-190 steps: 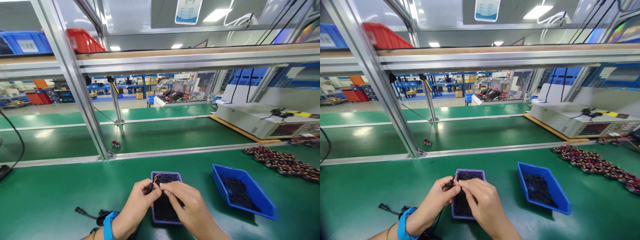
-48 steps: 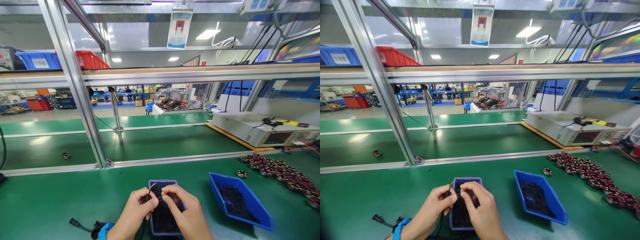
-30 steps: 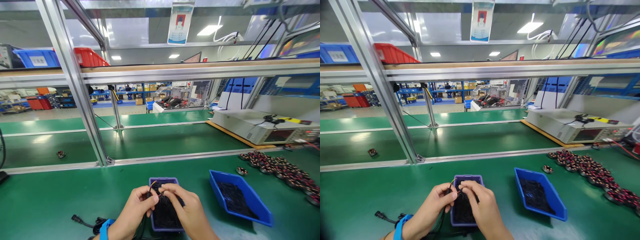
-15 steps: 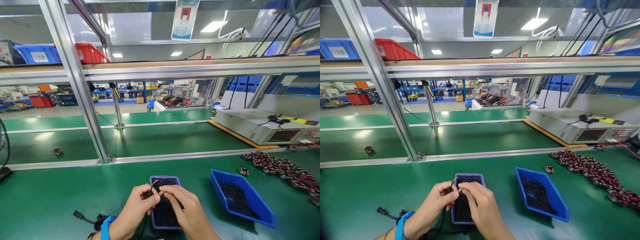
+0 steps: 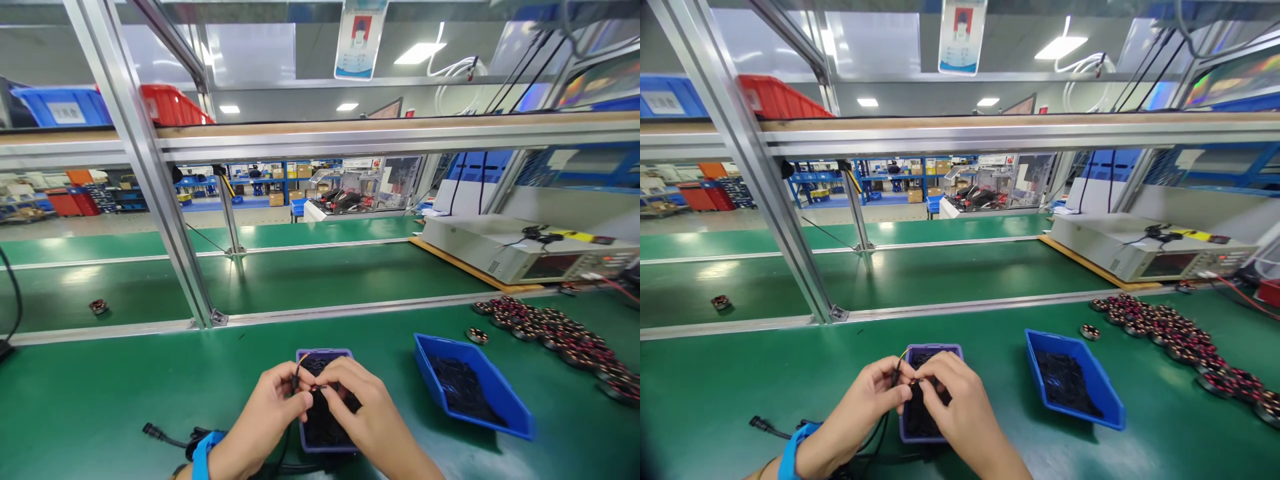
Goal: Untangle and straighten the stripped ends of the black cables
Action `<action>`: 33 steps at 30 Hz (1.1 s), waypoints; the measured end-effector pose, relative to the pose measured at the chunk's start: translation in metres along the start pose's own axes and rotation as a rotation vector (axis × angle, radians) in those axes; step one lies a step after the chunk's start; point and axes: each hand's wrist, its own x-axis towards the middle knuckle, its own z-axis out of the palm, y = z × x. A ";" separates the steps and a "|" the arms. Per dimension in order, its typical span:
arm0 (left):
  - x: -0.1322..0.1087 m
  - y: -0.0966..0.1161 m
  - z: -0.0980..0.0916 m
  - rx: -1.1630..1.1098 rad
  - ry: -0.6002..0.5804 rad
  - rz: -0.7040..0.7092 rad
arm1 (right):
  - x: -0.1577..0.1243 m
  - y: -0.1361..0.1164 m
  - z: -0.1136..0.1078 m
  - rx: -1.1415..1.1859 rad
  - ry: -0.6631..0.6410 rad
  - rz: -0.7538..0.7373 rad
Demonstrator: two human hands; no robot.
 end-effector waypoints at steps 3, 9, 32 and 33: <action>0.001 -0.003 0.001 -0.031 0.024 0.033 | 0.001 -0.003 -0.002 0.059 -0.034 0.037; 0.002 -0.004 -0.002 -0.025 0.018 0.017 | 0.002 -0.006 -0.012 0.049 -0.125 0.134; -0.001 -0.011 -0.001 -0.399 -0.048 -0.136 | 0.002 0.018 0.017 -0.611 -0.214 0.037; 0.000 -0.010 -0.002 -0.400 -0.055 -0.146 | 0.001 0.020 0.019 -0.624 -0.209 0.036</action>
